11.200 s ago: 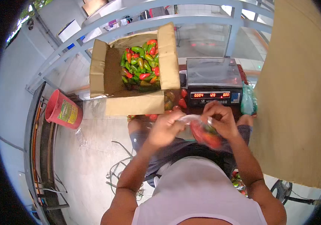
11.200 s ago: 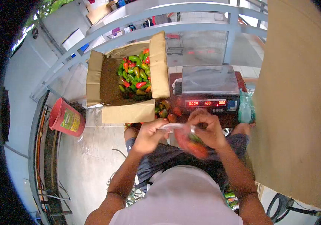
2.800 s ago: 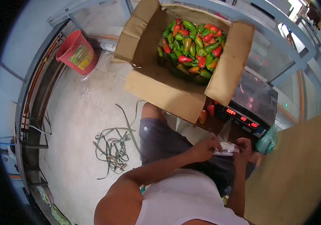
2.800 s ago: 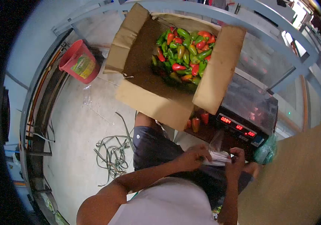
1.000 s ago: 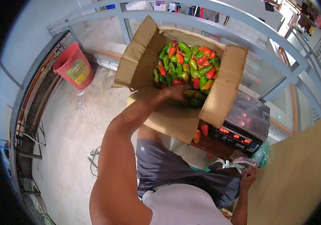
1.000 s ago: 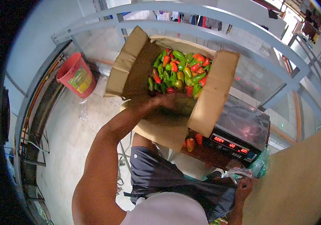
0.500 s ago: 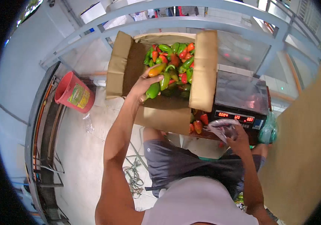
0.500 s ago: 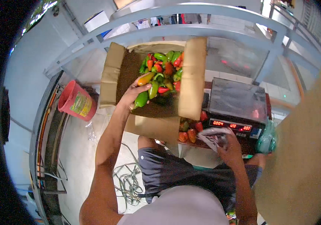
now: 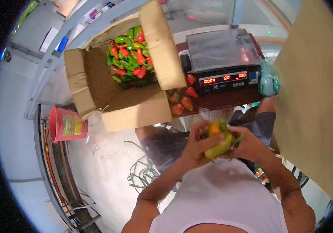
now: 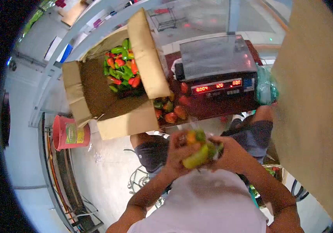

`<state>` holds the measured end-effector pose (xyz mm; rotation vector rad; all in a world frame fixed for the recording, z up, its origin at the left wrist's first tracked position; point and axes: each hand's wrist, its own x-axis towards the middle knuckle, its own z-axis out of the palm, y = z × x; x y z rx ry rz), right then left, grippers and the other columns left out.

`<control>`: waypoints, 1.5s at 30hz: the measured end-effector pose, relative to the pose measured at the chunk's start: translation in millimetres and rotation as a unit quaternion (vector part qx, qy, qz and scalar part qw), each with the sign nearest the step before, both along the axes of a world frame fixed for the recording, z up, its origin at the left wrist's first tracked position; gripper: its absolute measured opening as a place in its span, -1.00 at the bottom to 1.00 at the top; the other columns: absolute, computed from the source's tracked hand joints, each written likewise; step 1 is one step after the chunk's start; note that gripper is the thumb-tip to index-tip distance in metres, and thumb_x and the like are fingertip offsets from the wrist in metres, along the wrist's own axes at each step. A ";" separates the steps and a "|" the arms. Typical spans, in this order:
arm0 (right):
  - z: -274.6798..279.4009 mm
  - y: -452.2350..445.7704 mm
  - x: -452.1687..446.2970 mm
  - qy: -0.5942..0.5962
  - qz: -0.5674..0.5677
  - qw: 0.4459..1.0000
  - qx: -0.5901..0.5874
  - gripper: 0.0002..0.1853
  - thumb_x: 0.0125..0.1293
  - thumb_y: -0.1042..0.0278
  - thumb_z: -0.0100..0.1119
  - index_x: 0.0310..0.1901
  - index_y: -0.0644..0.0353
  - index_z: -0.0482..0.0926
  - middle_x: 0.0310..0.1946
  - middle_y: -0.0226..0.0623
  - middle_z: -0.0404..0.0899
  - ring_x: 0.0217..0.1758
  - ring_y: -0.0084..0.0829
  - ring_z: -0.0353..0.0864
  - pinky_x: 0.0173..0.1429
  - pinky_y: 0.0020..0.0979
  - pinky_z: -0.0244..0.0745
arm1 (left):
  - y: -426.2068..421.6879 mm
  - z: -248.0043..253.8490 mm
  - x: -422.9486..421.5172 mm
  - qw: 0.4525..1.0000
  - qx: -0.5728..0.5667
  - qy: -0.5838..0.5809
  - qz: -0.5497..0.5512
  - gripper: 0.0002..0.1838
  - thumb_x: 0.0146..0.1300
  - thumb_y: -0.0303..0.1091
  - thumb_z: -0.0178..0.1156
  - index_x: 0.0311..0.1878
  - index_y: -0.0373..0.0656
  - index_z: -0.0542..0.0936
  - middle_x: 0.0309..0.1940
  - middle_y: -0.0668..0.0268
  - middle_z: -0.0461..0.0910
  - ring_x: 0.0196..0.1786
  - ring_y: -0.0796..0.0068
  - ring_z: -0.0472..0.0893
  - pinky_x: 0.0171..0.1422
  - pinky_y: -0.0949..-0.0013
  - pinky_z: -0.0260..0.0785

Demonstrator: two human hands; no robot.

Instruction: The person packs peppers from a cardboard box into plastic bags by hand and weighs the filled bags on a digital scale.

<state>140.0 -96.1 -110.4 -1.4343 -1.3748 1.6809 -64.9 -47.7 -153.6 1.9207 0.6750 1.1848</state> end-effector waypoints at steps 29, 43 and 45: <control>-6.4 13.5 39.6 -0.137 -0.003 0.990 0.027 -0.17 -0.21 0.35 0.53 0.22 0.36 0.48 -0.12 -0.09 0.68 -0.07 -0.41 0.66 0.15 -0.38 0.54 | 7.4 6.6 30.9 0.978 -0.139 0.067 -0.140 -0.42 0.05 -0.65 0.36 0.19 -0.11 0.48 0.15 0.08 0.48 0.27 0.13 0.49 0.38 0.22 0.33; 9.2 170.0 91.2 -0.089 -0.141 0.959 0.228 -0.38 -0.04 0.62 0.37 0.18 0.38 0.53 -0.32 -0.22 0.69 -0.38 -0.51 0.66 -0.33 -0.46 0.60 | 175.5 41.5 111.5 0.998 -0.050 -0.032 -0.012 -0.37 -0.01 -0.64 0.33 0.22 -0.17 0.47 0.15 0.16 0.53 0.21 0.24 0.58 0.29 0.20 0.44; 25.7 197.3 98.2 -0.073 -0.150 0.973 0.159 -0.41 0.02 0.60 0.36 0.18 0.39 0.52 -0.32 -0.19 0.69 -0.45 -0.51 0.66 -0.40 -0.49 0.59 | 204.7 56.2 121.2 0.995 0.013 0.093 0.023 -0.46 0.10 -0.49 0.33 0.20 -0.16 0.49 0.10 0.12 0.59 0.15 0.22 0.62 0.23 0.21 0.47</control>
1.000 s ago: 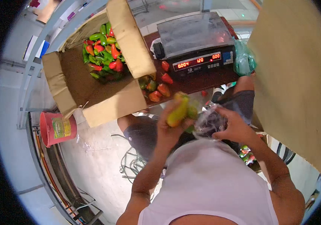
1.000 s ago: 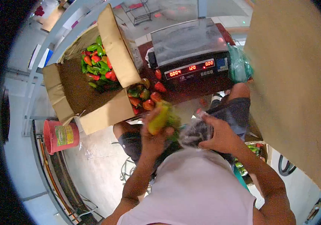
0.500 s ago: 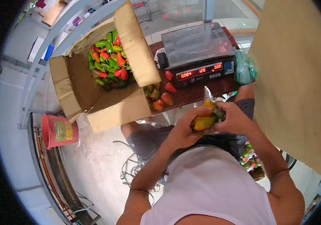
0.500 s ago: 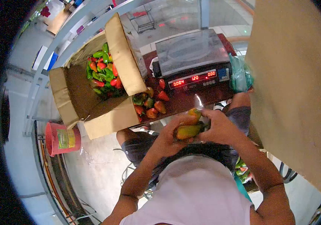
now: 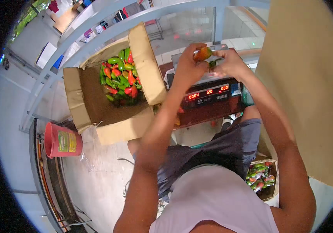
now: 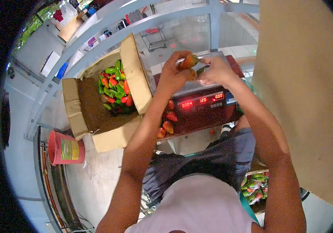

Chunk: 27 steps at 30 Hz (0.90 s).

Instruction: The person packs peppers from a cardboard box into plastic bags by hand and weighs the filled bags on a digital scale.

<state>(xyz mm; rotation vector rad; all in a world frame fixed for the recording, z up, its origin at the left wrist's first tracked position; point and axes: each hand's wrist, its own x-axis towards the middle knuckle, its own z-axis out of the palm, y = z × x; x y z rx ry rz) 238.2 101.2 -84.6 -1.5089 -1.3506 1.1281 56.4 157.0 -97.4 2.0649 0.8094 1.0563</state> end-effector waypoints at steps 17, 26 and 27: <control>17.3 129.4 57.8 -0.349 -0.001 0.930 0.114 -0.56 -0.02 0.36 0.28 -0.01 0.05 0.73 -0.35 -0.15 0.74 -0.48 -0.32 0.75 -0.20 -0.33 0.66 | 111.4 74.3 24.3 0.897 0.233 0.375 0.000 -0.15 0.00 -0.63 0.18 0.45 -0.09 0.21 -0.18 -0.09 0.67 -0.05 -0.12 0.66 0.02 0.01 0.53; 26.7 114.1 32.7 -0.336 -0.110 0.933 0.065 -0.66 0.03 0.27 0.33 -0.08 -0.10 0.77 -0.18 -0.18 0.74 -0.19 -0.13 0.74 -0.06 -0.14 0.61 | 108.5 67.1 13.4 0.914 0.218 0.341 -0.032 -0.39 -0.01 -0.63 0.17 0.21 -0.09 0.51 -0.28 0.04 0.69 -0.15 -0.03 0.69 -0.02 0.07 0.52; 20.0 114.4 31.0 -0.359 -0.107 0.922 0.103 -0.68 0.04 0.28 0.32 -0.10 -0.10 0.78 -0.18 -0.19 0.73 -0.19 -0.11 0.73 -0.06 -0.14 0.61 | 112.4 60.9 12.2 0.907 0.236 0.346 -0.032 -0.41 -0.01 -0.62 0.17 0.18 -0.06 0.53 -0.29 0.06 0.69 -0.16 -0.01 0.69 -0.02 0.06 0.52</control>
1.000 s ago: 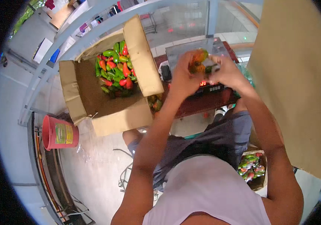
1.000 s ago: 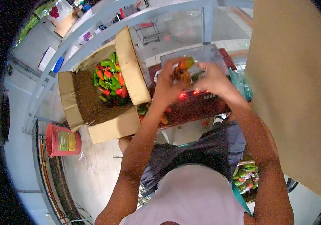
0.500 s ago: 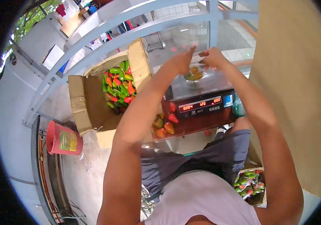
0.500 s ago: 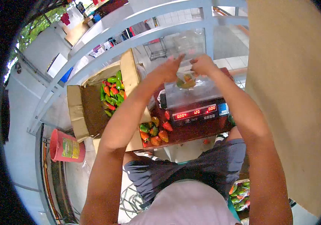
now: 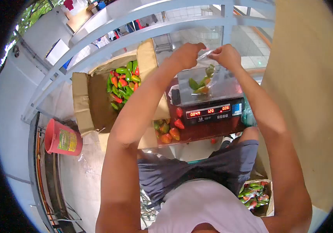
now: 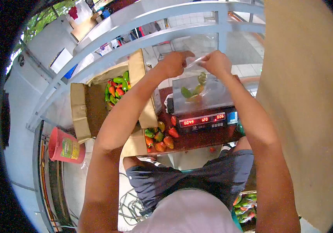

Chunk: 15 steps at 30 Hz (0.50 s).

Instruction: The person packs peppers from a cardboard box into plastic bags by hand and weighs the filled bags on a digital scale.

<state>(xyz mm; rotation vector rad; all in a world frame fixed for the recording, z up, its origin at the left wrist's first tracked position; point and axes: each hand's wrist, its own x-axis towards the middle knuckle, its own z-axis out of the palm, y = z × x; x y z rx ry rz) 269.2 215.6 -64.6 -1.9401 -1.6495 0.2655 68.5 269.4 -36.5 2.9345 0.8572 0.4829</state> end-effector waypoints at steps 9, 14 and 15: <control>-63.9 -4.6 -6.1 -0.098 0.051 0.986 0.128 -0.81 0.04 0.36 0.29 -0.27 0.02 0.77 -0.34 -0.16 0.72 -0.17 -0.10 0.70 -0.05 -0.16 0.59 | -31.1 4.9 -13.6 0.996 0.043 0.068 -0.031 -0.65 0.03 -0.51 0.20 -0.07 0.03 0.64 -0.35 0.19 0.70 -0.20 0.10 0.70 -0.08 0.05 0.51; -37.7 -6.0 -31.8 0.050 0.104 0.990 0.079 -0.66 0.00 0.42 0.27 -0.12 0.00 0.77 -0.32 -0.11 0.73 -0.21 -0.16 0.72 -0.04 -0.20 0.59 | -34.6 -10.7 -22.6 0.998 0.049 0.039 0.009 -0.71 0.02 -0.48 0.19 -0.16 0.05 0.67 -0.34 0.22 0.71 -0.18 0.11 0.70 -0.10 0.07 0.51; -40.9 4.0 -20.9 0.032 0.139 0.988 0.052 -0.65 0.00 0.39 0.29 -0.10 0.00 0.76 -0.22 -0.11 0.72 -0.13 -0.18 0.71 0.03 -0.21 0.57 | -32.4 -10.9 -25.0 0.998 0.042 0.009 0.034 -0.73 0.02 -0.48 0.19 -0.18 0.05 0.67 -0.34 0.22 0.71 -0.17 0.11 0.70 -0.11 0.08 0.51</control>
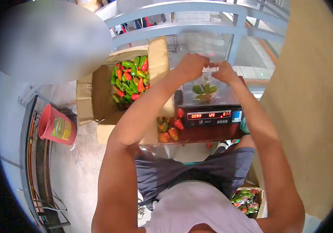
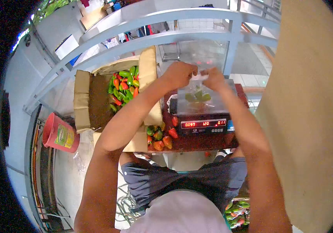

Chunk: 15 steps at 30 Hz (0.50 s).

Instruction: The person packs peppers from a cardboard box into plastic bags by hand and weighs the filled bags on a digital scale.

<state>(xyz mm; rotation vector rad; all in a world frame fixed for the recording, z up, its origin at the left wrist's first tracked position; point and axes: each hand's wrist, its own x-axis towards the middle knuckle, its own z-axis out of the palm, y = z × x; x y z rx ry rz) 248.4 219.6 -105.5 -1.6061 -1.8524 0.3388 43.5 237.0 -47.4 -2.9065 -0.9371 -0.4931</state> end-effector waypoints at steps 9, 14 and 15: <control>123.8 30.1 50.7 -0.181 0.052 0.982 -0.026 -0.43 -0.06 0.43 0.29 0.12 -0.02 0.67 -0.04 0.07 0.67 0.04 -0.07 0.67 0.21 -0.23 0.52 | 22.0 60.9 3.6 0.992 0.040 -0.109 0.056 -0.83 0.03 -0.47 0.18 -0.28 -0.07 0.66 -0.28 0.18 0.70 -0.14 0.04 0.67 -0.05 0.04 0.51; 118.1 28.4 50.5 -0.274 0.150 0.949 0.047 -0.47 -0.05 0.54 0.20 0.07 0.09 0.69 -0.04 0.04 0.67 0.05 -0.07 0.66 0.19 -0.23 0.53 | 24.1 26.9 1.8 0.999 -0.028 0.038 0.016 -0.77 0.02 -0.47 0.18 -0.22 -0.06 0.67 -0.22 0.15 0.68 -0.12 0.05 0.66 -0.04 0.03 0.51; 125.4 15.5 38.4 -0.257 0.173 0.951 -0.003 -0.49 -0.04 0.57 0.19 0.05 0.15 0.69 0.03 0.02 0.64 0.12 -0.08 0.63 0.23 -0.23 0.51 | 20.9 18.8 0.8 0.999 -0.024 0.035 0.020 -0.76 0.02 -0.47 0.18 -0.21 -0.07 0.68 -0.22 0.14 0.68 -0.12 0.05 0.66 -0.04 0.04 0.51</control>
